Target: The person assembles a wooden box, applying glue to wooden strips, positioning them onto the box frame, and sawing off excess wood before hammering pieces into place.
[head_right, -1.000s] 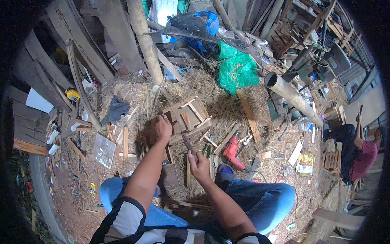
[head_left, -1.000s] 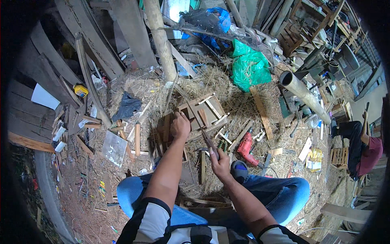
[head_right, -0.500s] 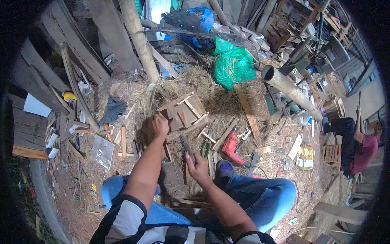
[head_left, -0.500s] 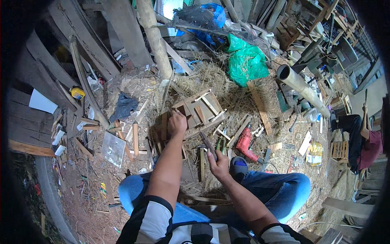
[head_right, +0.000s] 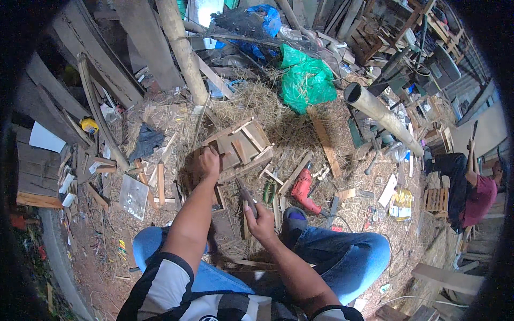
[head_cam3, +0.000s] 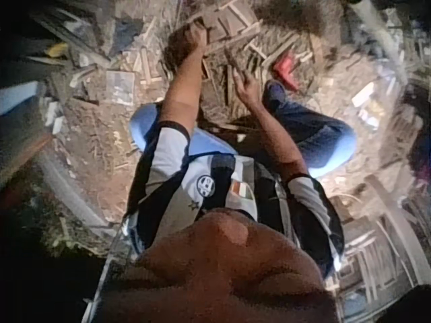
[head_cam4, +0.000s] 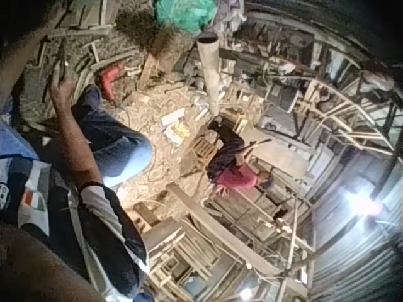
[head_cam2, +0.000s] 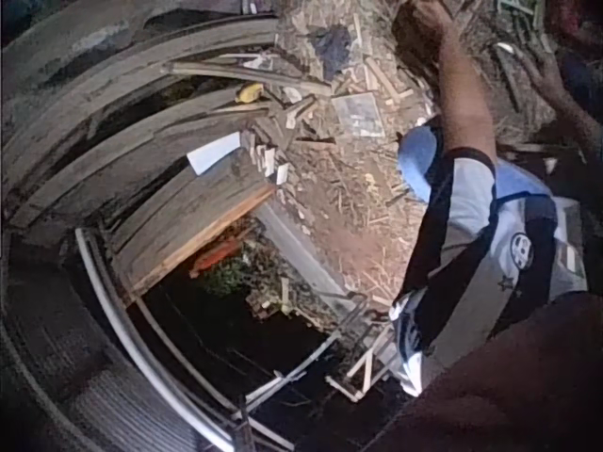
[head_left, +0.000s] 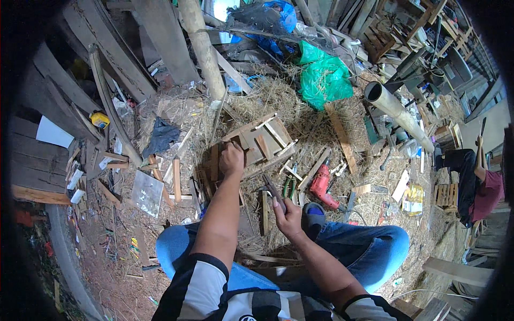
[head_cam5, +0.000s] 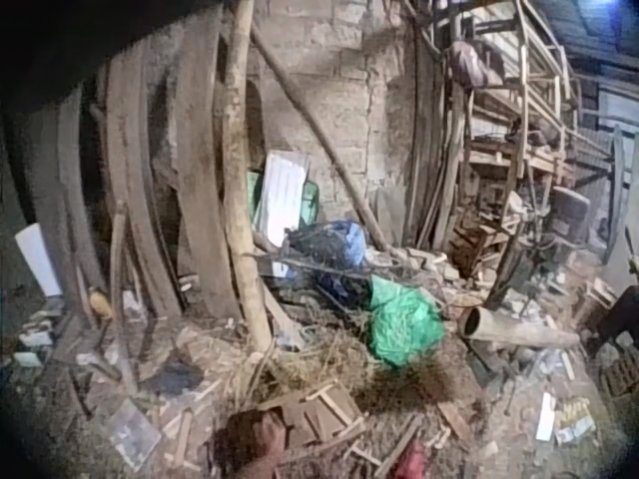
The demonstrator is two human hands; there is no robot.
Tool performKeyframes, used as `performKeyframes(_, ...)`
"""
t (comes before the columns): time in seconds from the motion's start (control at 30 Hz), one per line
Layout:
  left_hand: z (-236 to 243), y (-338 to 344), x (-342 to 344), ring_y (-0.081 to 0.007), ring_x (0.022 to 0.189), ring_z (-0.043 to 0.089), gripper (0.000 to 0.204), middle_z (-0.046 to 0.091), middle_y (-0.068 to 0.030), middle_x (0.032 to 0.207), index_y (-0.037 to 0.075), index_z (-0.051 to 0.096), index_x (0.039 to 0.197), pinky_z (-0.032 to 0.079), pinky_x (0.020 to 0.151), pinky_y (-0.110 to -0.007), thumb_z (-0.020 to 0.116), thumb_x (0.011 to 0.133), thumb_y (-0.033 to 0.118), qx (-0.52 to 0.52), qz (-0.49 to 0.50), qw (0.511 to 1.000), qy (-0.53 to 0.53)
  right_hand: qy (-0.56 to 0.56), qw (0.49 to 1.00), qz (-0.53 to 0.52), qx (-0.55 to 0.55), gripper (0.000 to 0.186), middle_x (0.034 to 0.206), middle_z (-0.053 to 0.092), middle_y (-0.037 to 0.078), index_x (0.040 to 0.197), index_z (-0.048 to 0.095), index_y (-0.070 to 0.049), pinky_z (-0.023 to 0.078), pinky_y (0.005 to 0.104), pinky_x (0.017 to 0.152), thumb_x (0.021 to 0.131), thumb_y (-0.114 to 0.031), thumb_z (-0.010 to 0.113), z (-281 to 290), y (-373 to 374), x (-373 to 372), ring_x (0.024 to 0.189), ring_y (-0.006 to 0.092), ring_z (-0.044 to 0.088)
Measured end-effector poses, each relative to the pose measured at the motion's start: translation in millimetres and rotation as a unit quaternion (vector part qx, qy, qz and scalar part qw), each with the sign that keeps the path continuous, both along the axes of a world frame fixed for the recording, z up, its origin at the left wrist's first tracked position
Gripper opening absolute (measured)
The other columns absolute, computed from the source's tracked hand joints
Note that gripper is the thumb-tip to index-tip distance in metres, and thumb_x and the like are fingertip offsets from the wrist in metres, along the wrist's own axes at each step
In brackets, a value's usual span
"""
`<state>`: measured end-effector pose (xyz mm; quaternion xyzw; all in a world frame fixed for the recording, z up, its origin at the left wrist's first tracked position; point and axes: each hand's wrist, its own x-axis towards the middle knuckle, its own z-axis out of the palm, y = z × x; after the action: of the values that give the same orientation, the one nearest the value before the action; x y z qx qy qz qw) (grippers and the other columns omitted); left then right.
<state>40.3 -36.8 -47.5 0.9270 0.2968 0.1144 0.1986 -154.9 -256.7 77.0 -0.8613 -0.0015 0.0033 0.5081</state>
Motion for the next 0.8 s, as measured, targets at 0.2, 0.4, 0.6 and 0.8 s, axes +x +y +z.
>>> performKeyframes(0.2,15,-7,-4,-0.0437,0.074,0.071,0.049,0.07,-0.025,0.076,0.005,0.073,0.077,0.059,0.066,-0.055,0.046,0.1,0.039,-0.019,0.009,1.0,-0.02,-0.011,1.0,-0.005,0.0,0.03,0.063,0.056,0.021,0.081,0.057,0.0,0.044,0.0451,0.054,0.094,-0.024,0.069,-1,-2,-1,0.057,0.0395,0.059)
performKeyframes(0.4,17,-15,-5,-0.0438,0.071,0.071,0.047,0.07,-0.0243,0.075,0.006,0.073,0.077,0.059,0.065,-0.055,0.048,0.1,0.039,-0.028,0.004,0.999,-0.026,-0.071,0.997,-0.026,0.016,0.039,0.054,0.046,0.013,0.072,0.049,-0.001,0.038,0.0368,0.047,0.096,-0.025,0.068,-2,-4,-7,0.046,0.0191,0.046)
performKeyframes(0.6,0,2,-1,-0.0447,0.077,0.071,0.045,0.07,-0.0259,0.079,0.007,0.073,0.084,0.058,0.067,-0.057,0.046,0.101,0.039,-0.043,0.006,0.999,-0.03,0.004,1.0,0.006,-0.016,0.026,0.067,0.059,0.023,0.085,0.061,-0.001,0.046,0.046,0.057,0.094,-0.024,0.069,2,1,-2,0.061,0.0402,0.062)
performKeyframes(0.8,34,-25,-6,-0.045,0.077,0.071,0.044,0.071,-0.0245,0.081,0.008,0.073,0.087,0.058,0.068,-0.057,0.046,0.101,0.04,-0.065,-0.007,0.998,0.022,-0.057,0.998,-0.025,0.015,0.033,0.06,0.052,0.017,0.078,0.055,0.0,0.041,0.0407,0.051,0.096,-0.025,0.068,0,-5,-7,0.051,0.0281,0.054)
